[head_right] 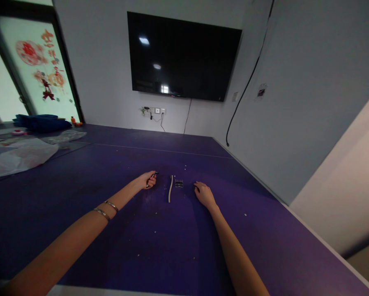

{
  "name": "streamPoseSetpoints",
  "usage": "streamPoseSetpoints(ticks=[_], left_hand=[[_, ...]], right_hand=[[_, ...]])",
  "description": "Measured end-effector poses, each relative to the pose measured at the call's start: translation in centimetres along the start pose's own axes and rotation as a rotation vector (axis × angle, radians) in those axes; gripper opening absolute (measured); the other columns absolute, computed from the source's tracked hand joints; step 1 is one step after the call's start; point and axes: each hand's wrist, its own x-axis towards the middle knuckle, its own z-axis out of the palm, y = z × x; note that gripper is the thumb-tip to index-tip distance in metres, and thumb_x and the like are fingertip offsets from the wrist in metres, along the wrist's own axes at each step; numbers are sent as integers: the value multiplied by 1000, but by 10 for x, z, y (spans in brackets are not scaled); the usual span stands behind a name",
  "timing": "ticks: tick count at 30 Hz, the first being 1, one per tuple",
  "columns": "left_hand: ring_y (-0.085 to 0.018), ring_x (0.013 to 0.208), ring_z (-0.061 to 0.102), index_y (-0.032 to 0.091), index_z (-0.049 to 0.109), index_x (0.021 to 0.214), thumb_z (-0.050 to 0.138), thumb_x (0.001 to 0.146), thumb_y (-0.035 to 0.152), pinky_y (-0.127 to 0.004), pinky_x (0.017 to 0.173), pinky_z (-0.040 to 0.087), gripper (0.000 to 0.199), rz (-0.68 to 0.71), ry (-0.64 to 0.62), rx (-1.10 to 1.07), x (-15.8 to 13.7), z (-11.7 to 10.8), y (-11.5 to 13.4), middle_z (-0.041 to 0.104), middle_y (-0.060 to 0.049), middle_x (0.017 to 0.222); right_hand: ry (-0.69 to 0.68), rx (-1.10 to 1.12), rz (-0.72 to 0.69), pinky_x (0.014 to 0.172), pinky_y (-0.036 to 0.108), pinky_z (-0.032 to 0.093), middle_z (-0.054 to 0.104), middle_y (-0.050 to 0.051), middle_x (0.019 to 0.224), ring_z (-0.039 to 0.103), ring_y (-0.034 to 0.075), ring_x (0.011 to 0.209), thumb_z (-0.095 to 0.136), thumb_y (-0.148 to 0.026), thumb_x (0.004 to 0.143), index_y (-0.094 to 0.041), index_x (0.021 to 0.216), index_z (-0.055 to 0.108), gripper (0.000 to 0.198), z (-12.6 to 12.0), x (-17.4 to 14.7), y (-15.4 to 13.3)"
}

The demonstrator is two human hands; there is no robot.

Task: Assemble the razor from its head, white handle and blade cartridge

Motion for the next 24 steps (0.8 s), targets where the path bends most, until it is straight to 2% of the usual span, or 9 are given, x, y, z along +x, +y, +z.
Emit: streamPoseSetpoints(ticks=[13,18,21,24], left_hand=[[-4,27,18,20,31,55,33,84,29,-13,29,12,31,32,36,124,-5,3,-4,21,9,37],[-5,28,21,19,38,61,32,85,37,-15,31,14,31,180,70,187,-8,6,-3,25,9,39],[-6,30,28,18,47,70,31,85,40,-17,32,20,31,271,86,228,-12,11,0,34,7,43],[-6,35,37,16,53,79,33,84,34,-18,35,28,27,394,89,315,-14,17,2,42,5,48]], right_hand=[[-9,-16,8,99,35,37,58,10,121,50,20,115,40,-21,83,-16,111,62,36,1,1,2],[-15,-17,12,99,36,37,57,10,122,49,21,116,41,-22,83,-17,111,62,36,0,0,0],[-14,-21,8,98,36,37,57,10,122,49,21,116,40,-22,83,-17,112,62,36,0,-1,0],[-12,-17,13,98,36,37,57,10,121,49,21,116,41,-21,83,-17,112,62,36,0,-1,0]])
